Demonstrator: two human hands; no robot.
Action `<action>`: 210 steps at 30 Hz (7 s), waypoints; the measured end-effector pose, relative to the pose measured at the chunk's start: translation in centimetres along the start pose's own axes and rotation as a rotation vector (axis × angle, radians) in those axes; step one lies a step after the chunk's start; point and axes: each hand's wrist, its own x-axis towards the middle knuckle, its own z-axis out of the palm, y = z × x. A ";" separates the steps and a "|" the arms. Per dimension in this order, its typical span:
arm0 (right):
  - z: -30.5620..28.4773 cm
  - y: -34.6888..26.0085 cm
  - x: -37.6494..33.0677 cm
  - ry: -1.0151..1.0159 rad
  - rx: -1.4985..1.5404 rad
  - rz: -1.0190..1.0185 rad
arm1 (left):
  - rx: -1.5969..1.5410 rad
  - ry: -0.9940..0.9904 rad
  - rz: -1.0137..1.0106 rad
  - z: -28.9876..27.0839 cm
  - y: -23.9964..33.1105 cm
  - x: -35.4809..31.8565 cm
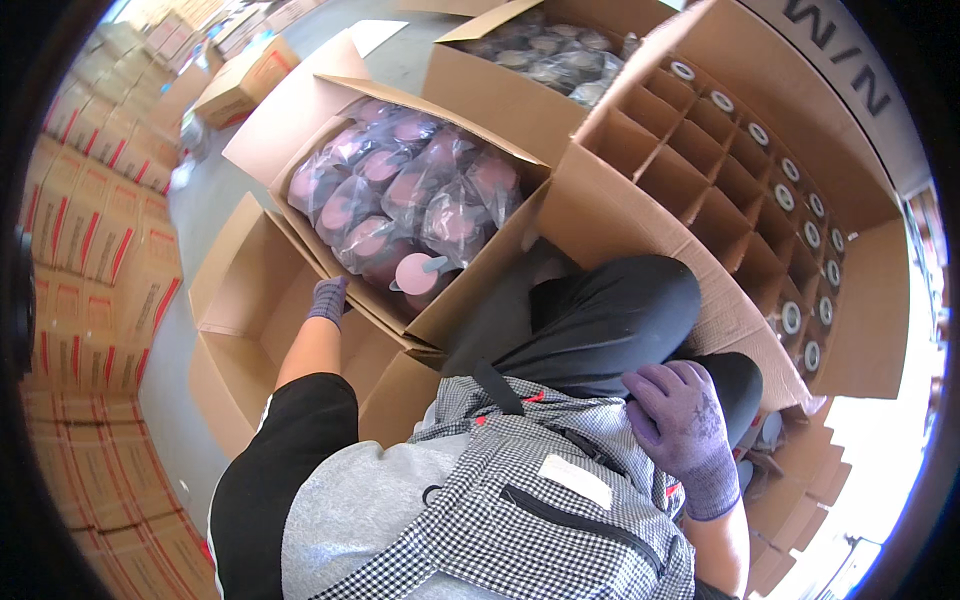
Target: The person assembles a vacuum flask by inserting a silver glass liner into a blue plastic outer shell, secures it with a bottom cap, places it into a protective plastic bag, and then packs the completed unit into a cardboard shipping box.
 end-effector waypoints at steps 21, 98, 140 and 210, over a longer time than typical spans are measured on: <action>0.4 1.0 0.1 -0.077 0.196 -0.166 | 0.640 0.325 -0.087 -43.4 -24.1 -12.9; 6.8 -21.9 -36.7 1.428 1.258 2.147 | 0.428 -1.388 1.724 25.7 24.1 -64.5; 13.9 -1.4 -35.8 0.045 0.139 1.637 | 1.540 -2.340 0.853 40.4 3.6 -81.8; 25.4 1.0 -33.9 1.437 1.201 1.974 | 1.493 -2.023 2.171 43.2 1.0 -77.0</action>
